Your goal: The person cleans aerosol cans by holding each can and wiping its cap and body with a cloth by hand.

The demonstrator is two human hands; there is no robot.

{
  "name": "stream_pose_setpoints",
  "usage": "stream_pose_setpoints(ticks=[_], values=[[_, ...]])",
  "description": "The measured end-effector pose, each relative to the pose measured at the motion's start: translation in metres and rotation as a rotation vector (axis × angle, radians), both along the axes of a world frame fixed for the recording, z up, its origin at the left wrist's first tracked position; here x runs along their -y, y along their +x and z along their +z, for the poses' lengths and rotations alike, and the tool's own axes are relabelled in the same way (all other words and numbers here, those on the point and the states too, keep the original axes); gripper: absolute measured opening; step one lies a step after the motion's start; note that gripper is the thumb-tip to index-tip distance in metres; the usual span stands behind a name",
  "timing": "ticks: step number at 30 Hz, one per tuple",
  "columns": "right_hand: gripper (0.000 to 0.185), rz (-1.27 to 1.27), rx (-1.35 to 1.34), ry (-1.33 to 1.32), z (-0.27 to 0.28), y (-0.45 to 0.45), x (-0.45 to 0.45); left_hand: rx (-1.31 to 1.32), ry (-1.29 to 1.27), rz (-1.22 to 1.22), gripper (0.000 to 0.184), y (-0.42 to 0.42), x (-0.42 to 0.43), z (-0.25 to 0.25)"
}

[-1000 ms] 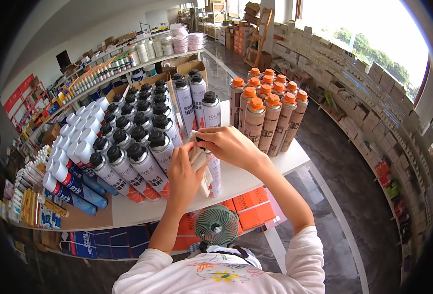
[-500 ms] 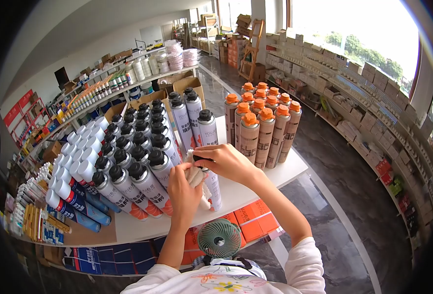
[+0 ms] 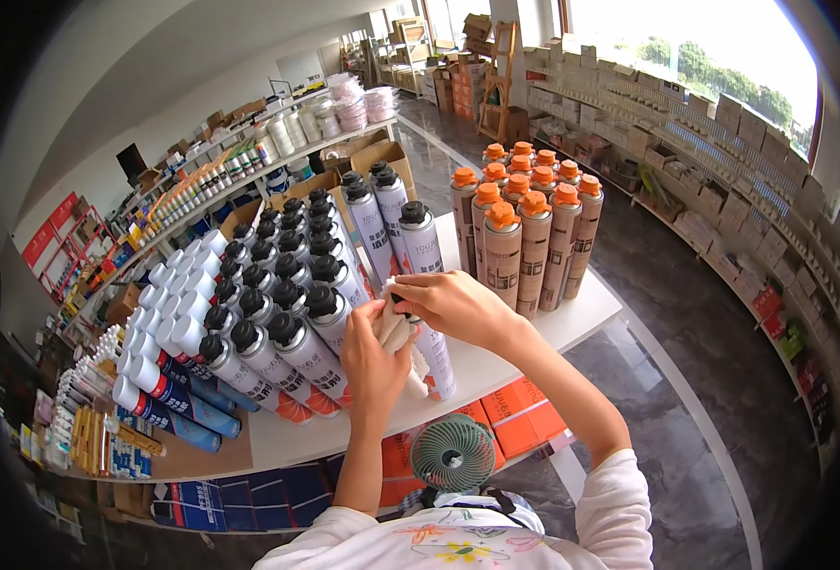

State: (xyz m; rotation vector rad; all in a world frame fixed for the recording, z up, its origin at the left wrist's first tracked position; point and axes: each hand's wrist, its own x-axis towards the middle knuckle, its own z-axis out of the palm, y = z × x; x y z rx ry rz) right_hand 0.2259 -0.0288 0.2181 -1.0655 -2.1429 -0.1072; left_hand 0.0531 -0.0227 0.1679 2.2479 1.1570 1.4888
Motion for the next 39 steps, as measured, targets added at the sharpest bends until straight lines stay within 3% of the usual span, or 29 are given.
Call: stream_pose_setpoints(ticks=[7, 15, 21, 27, 29, 32, 36, 39], values=[[0.026, 0.002, 0.021, 0.029, -0.004, 0.0, -0.001, -0.121, -0.041, -0.046, 0.056, -0.008, 0.008, 0.021], [0.028, -0.006, -0.011, 0.009, 0.002, -0.003, 0.002, -0.052, -0.008, -0.13, 0.054, -0.009, -0.008, 0.01], [0.026, -0.004, -0.035, 0.011, -0.002, -0.001, 0.001, -0.052, 0.214, -0.044, 0.05, -0.007, -0.007, -0.007], [0.035, -0.024, 0.043, -0.078, 0.002, 0.0, 0.001, -0.077, 0.166, -0.056, 0.072, -0.009, 0.004, 0.014], [0.038, -0.031, 0.096, -0.075, 0.006, -0.003, 0.004, -0.171, 0.003, -0.049, 0.085, -0.01, 0.005, 0.021], [0.042, -0.048, 0.12, -0.047, 0.003, 0.001, 0.005, -0.147, 0.019, -0.058, 0.089, -0.006, -0.004, 0.012], [0.03, -0.009, 0.039, 0.06, -0.002, 0.002, -0.001, -0.053, 0.112, -0.041, 0.082, -0.001, -0.008, 0.002], [0.023, 0.035, -0.104, -0.046, 0.008, 0.001, -0.001, 0.082, 0.002, -0.052, 0.075, 0.003, -0.008, -0.01]])
